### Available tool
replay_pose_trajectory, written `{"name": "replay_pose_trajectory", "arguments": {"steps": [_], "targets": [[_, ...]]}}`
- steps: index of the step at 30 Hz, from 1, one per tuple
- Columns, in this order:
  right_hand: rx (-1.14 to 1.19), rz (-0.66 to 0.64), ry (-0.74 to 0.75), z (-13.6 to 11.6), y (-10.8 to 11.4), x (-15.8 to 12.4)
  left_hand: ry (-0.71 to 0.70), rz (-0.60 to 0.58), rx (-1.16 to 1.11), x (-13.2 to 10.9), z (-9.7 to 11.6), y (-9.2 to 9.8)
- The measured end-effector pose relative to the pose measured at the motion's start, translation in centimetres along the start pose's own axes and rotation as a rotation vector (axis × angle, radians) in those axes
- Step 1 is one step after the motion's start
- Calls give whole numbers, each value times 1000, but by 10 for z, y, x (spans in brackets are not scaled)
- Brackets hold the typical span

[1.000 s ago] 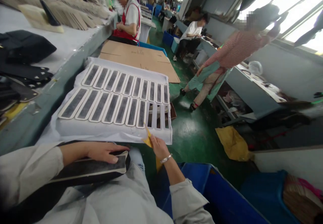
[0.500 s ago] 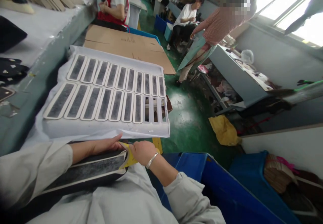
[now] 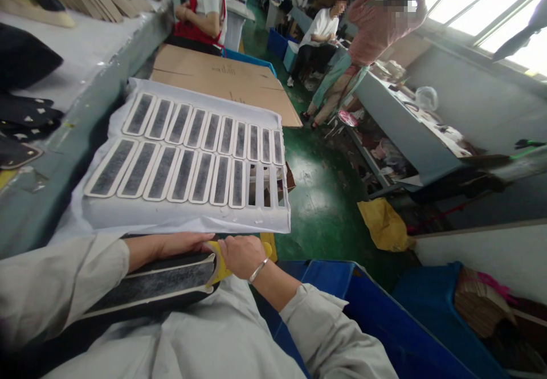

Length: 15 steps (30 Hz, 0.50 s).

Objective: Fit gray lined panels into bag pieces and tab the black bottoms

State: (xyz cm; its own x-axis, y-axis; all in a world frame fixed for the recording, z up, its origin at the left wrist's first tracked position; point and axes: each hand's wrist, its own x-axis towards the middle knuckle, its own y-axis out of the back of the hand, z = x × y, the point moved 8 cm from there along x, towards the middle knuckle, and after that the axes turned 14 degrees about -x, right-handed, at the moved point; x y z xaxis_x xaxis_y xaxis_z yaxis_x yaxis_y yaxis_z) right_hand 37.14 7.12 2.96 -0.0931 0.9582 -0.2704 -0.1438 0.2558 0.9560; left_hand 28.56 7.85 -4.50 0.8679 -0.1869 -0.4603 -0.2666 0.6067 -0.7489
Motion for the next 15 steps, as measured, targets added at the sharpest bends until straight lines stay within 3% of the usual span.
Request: {"name": "replay_pose_trajectory", "arguments": {"steps": [6, 12, 15], "targets": [[3, 23, 27, -2, -2, -3, -75, 80, 107, 0, 6, 8], [-3, 46, 58, -4, -3, -7, -107, 302, 442, -15, 20, 13], [8, 44, 70, -6, -5, -9, -81, 334, 586, -20, 24, 11]]}}
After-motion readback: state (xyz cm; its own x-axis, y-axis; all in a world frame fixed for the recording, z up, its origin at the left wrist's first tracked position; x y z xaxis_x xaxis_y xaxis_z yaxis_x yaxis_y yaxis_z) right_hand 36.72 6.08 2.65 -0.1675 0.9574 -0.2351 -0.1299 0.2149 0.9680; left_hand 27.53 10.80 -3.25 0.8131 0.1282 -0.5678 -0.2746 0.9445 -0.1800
